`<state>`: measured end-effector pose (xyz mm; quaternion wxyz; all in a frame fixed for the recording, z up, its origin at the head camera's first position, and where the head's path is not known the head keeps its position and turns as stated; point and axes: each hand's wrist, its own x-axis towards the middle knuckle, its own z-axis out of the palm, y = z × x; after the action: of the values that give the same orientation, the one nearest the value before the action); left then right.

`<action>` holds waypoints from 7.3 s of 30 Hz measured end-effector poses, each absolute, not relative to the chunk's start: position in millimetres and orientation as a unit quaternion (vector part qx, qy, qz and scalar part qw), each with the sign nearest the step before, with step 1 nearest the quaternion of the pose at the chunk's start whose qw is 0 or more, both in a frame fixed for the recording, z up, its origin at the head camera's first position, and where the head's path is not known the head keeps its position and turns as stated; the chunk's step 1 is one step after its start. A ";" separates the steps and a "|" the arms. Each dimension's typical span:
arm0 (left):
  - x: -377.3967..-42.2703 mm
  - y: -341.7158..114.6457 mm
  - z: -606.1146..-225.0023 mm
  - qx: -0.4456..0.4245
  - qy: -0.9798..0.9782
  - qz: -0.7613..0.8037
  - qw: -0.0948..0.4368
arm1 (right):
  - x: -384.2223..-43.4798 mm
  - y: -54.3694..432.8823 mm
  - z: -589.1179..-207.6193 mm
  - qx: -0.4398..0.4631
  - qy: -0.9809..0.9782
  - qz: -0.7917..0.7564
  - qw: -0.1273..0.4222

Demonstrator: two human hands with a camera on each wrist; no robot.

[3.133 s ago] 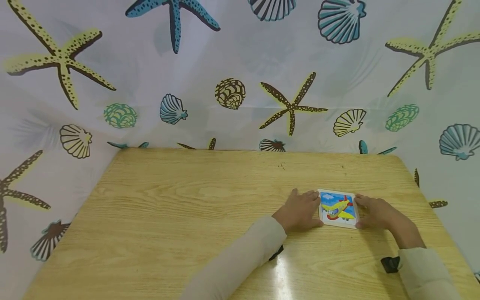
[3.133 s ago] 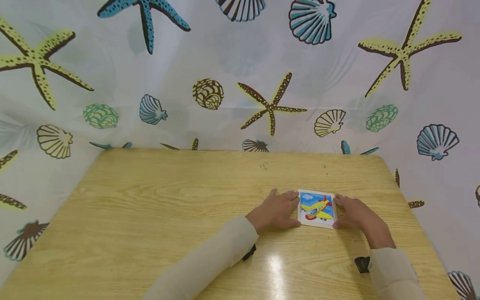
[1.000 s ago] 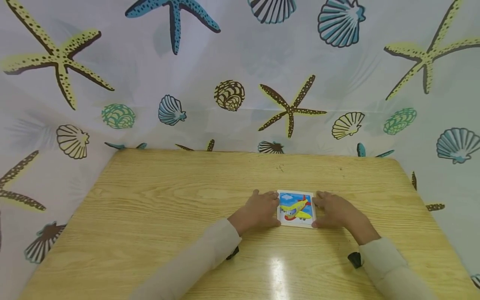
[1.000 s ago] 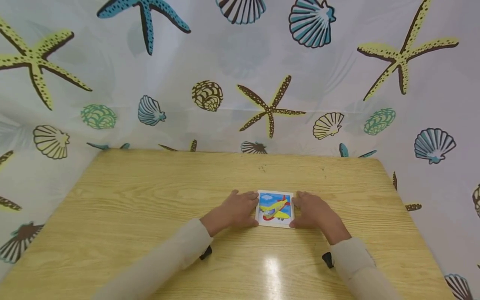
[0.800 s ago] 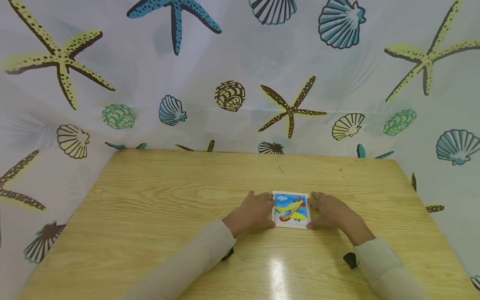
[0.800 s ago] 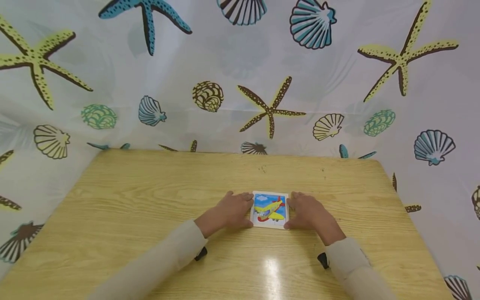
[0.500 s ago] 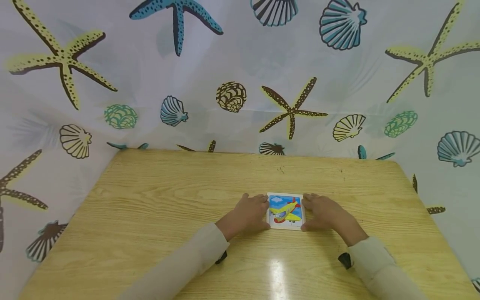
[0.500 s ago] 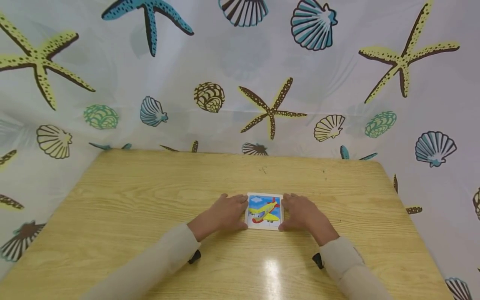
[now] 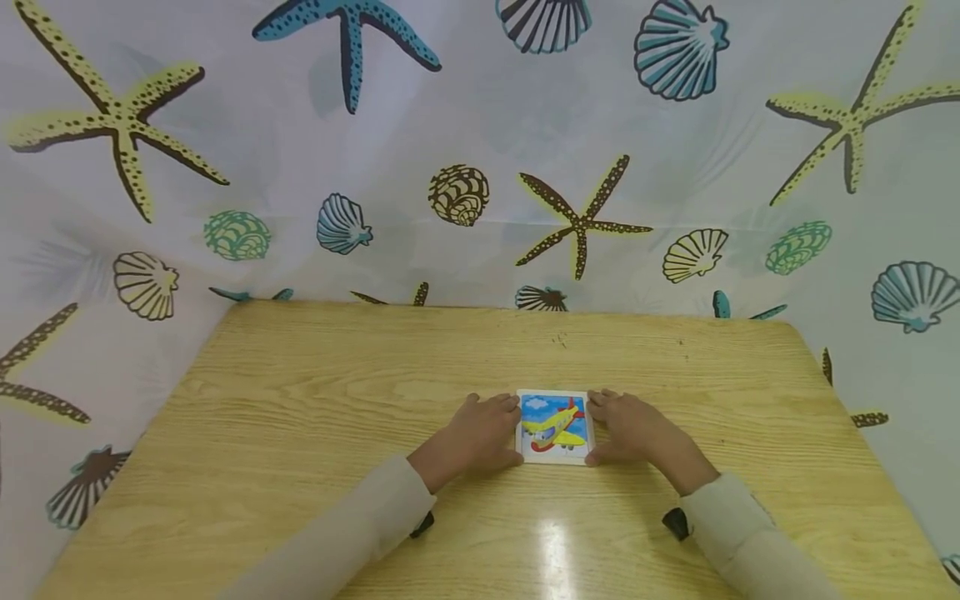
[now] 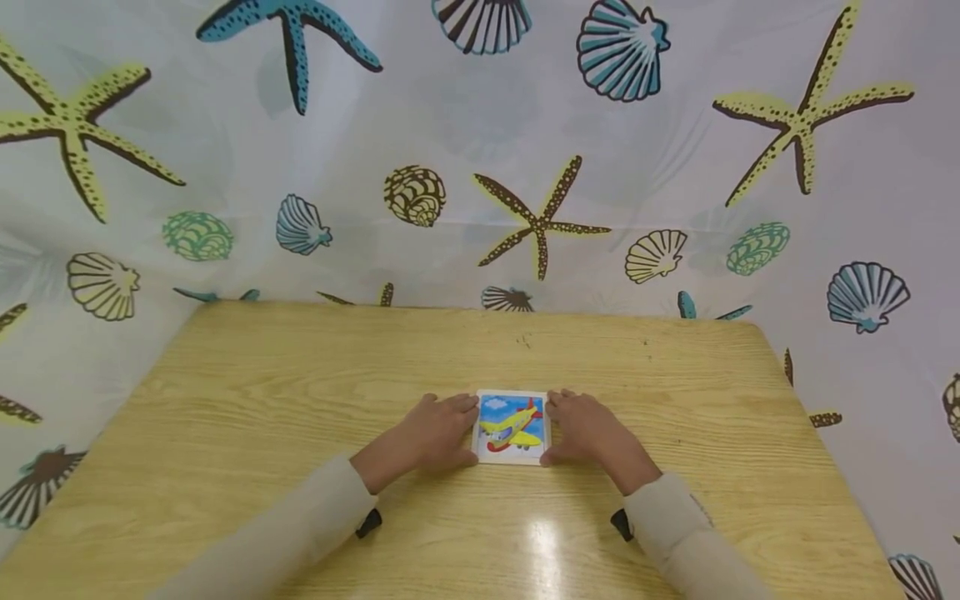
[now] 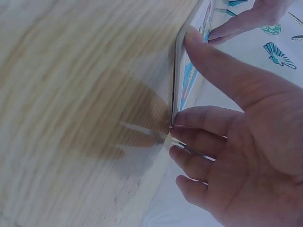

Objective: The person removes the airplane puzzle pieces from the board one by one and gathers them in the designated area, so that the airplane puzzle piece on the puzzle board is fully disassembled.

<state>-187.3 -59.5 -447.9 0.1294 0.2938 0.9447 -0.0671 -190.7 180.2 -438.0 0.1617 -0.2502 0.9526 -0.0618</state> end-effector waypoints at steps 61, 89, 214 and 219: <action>-215.8 -74.6 -438.3 0.293 0.949 0.062 0.094 | -164.3 142.6 -461.5 -0.396 0.913 -0.047 0.089; -222.6 -54.5 -443.0 0.278 0.949 0.062 0.136 | -170.8 151.0 -464.3 -0.414 0.905 -0.055 0.083; -252.0 -160.1 -442.5 0.254 0.936 0.224 0.100 | -169.2 143.0 -460.7 -0.393 0.908 -0.096 0.107; -252.7 -170.6 -442.3 0.240 0.938 0.223 0.115 | -169.1 143.3 -460.3 -0.392 0.908 -0.098 0.107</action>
<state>-252.7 -170.6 -442.3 0.1152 0.2401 0.9376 0.2235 -169.1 143.3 -460.3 0.1073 -0.3924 0.9082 -0.0981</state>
